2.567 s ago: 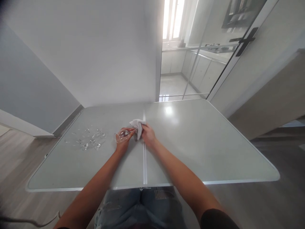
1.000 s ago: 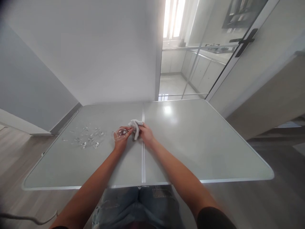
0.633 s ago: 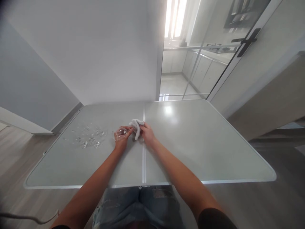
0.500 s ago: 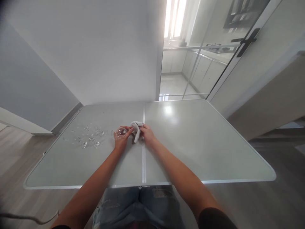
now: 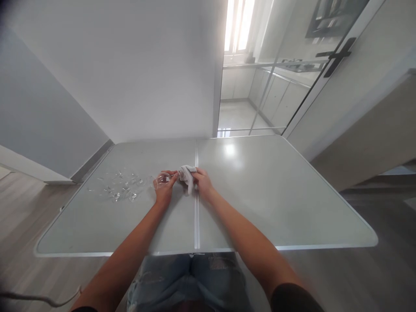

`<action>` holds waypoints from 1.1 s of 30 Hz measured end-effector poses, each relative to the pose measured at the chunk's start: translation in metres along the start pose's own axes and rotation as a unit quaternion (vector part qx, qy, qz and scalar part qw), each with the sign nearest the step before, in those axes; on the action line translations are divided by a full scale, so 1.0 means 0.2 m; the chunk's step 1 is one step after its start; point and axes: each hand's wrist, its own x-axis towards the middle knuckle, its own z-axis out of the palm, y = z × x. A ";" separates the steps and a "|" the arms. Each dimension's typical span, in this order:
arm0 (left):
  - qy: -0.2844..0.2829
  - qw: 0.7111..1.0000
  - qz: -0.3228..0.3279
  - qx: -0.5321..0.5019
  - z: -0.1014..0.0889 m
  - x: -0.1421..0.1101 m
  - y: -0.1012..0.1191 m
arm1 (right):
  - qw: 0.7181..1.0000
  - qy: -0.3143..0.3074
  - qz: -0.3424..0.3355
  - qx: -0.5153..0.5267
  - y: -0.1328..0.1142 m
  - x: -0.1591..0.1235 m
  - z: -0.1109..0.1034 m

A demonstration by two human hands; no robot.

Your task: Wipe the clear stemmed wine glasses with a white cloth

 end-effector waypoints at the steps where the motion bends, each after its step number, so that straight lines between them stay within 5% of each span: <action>1: -0.001 1.000 -0.002 -0.002 0.00 0.00 0.00 | 1.000 0.003 -0.008 0.006 0.00 0.00 0.00; 7: -0.073 0.997 -0.024 0.015 0.01 -0.02 0.02 | 0.999 0.002 -0.013 0.050 -0.01 -0.01 0.04; 13: 0.016 1.000 0.001 0.001 0.00 0.00 0.02 | 1.000 0.001 -0.001 -0.007 0.00 0.00 0.00; 19: -0.076 0.996 -0.017 0.032 0.01 -0.02 0.02 | 1.000 -0.009 -0.001 0.027 0.00 0.00 0.02; 24: 0.011 1.000 -0.003 0.010 0.00 0.00 0.00 | 1.000 -0.011 0.001 -0.017 0.01 0.00 0.00; 29: -0.049 0.998 -0.021 0.023 0.00 0.00 0.00 | 0.999 -0.005 -0.022 0.035 0.02 0.00 0.02; 33: 0.008 1.000 -0.016 0.011 0.00 0.01 -0.01 | 0.999 -0.021 0.024 -0.015 0.02 0.01 0.00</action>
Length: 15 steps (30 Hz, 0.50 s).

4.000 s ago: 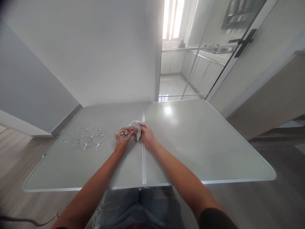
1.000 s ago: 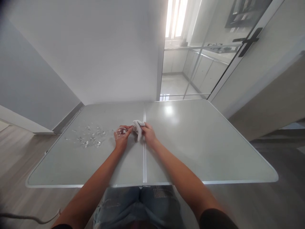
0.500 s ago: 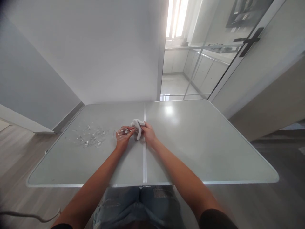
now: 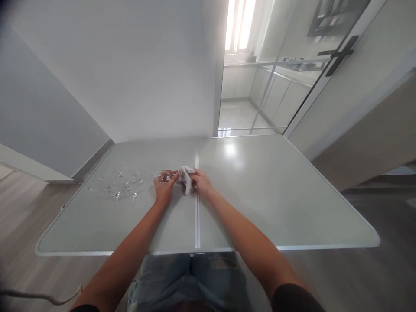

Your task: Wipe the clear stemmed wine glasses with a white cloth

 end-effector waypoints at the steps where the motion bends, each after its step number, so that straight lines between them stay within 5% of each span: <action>1: 0.016 1.000 0.001 0.001 0.00 0.00 0.00 | 1.000 0.001 -0.001 -0.006 0.00 0.00 -0.01; 8: -0.062 0.998 -0.020 0.018 0.00 -0.01 0.01 | 0.998 0.007 -0.028 0.050 -0.02 0.00 0.00; 13: 0.026 1.000 0.001 0.005 0.00 0.01 -0.01 | 1.000 0.009 -0.025 0.000 -0.02 0.00 -0.01; 15: 0.018 1.000 -0.003 0.013 0.00 0.01 -0.01 | 0.998 0.020 -0.047 0.025 -0.01 0.00 -0.01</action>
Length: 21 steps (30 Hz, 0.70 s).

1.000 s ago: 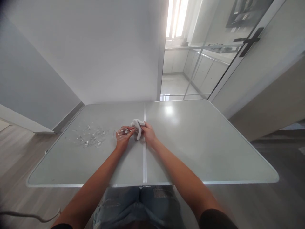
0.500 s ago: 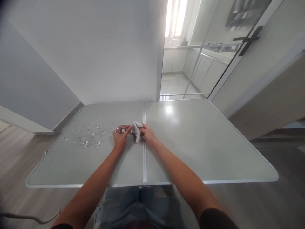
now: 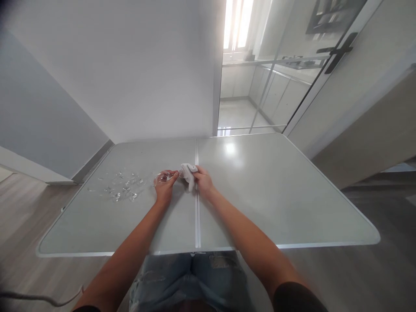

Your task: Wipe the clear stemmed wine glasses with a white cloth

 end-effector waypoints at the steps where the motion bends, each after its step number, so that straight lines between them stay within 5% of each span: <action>1: -0.014 1.000 -0.002 0.004 0.00 0.00 0.00 | 1.000 0.003 -0.001 0.012 0.00 0.00 0.00; 6: -0.004 1.000 -0.005 -0.002 0.00 -0.01 0.00 | 0.998 -0.021 0.047 -0.021 0.03 0.01 0.00; 9: 0.018 1.000 -0.009 -0.001 0.00 0.00 0.00 | 1.000 -0.018 0.014 -0.010 0.03 0.01 -0.01; 15: -0.049 0.999 0.004 0.024 0.00 -0.01 0.00 | 1.000 -0.020 0.022 -0.006 0.00 -0.01 0.01; 21: -0.036 0.999 -0.020 -0.022 -0.01 0.01 -0.03 | 0.970 -0.076 -0.123 -0.195 -0.04 -0.05 0.00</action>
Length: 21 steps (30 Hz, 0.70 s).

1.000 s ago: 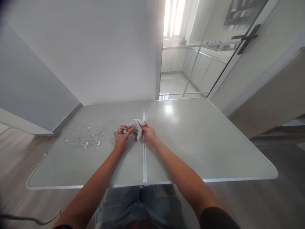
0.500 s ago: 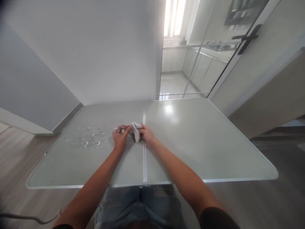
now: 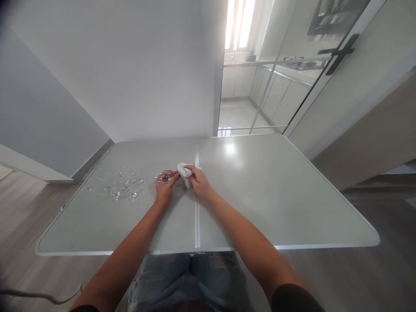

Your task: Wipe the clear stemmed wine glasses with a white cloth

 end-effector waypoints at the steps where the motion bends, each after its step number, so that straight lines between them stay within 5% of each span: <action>1: -0.005 1.000 -0.005 -0.011 0.00 0.00 -0.01 | 0.999 -0.020 -0.020 -0.019 -0.01 -0.01 0.00; 7: 0.000 0.991 -0.078 -0.108 -0.01 0.01 -0.01 | 0.971 -0.120 -0.130 -0.160 0.00 -0.02 -0.01; 11: -0.033 0.987 -0.087 -0.129 0.00 0.00 0.01 | 0.966 -0.093 -0.163 -0.175 0.03 0.00 0.00; 14: -0.050 0.993 -0.049 -0.094 0.01 -0.02 0.02 | 0.990 -0.046 -0.096 -0.088 0.05 0.01 0.02; 18: -0.085 0.995 -0.022 -0.040 0.01 -0.04 0.04 | 0.993 -0.042 0.082 0.072 0.07 0.02 0.04; 21: -0.084 0.996 -0.021 -0.027 0.01 -0.04 0.04 | 0.998 -0.026 0.058 0.010 0.07 0.02 0.04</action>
